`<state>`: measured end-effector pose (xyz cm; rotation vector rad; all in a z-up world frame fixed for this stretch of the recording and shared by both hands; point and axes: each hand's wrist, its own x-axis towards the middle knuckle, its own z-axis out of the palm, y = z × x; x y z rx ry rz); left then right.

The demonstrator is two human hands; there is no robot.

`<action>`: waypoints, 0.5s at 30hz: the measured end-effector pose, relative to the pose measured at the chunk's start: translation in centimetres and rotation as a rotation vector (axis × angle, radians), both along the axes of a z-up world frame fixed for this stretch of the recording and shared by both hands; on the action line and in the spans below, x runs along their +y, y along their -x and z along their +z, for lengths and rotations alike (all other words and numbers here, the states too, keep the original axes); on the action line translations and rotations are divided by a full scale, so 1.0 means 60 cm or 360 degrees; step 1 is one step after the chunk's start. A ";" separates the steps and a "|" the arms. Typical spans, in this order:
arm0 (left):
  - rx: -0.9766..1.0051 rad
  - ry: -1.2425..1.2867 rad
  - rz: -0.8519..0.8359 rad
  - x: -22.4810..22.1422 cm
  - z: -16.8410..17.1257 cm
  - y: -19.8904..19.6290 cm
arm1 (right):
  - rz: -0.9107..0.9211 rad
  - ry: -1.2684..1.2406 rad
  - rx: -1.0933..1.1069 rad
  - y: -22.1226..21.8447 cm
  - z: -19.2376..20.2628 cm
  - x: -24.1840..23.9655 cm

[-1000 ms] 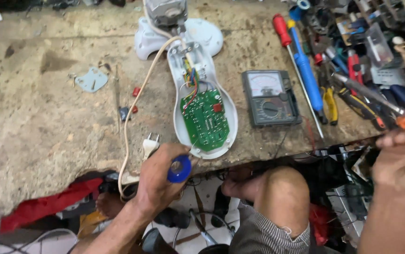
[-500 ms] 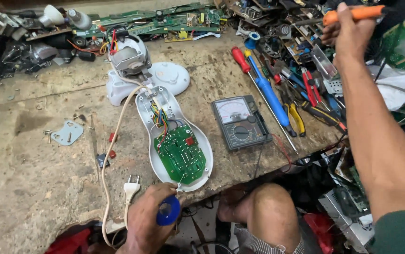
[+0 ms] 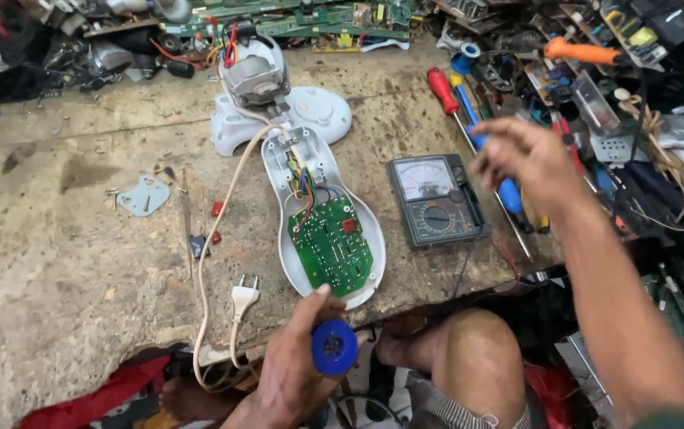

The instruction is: Testing and repairing a circuit board from a small appliance using a soldering iron and a multimeter.

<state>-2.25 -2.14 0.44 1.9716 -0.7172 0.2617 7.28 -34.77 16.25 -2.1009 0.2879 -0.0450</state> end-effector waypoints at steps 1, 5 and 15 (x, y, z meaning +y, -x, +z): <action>0.0018 -0.0004 0.0008 -0.009 0.011 0.006 | 0.0008 -0.0004 0.0018 0.039 -0.026 0.024; 0.0147 0.0127 -0.0113 -0.041 0.031 0.019 | 0.1411 0.0605 -0.0830 0.166 -0.067 0.134; -0.0471 0.0223 0.0095 -0.026 0.063 -0.018 | 0.1023 0.0909 -0.1104 0.051 -0.060 0.086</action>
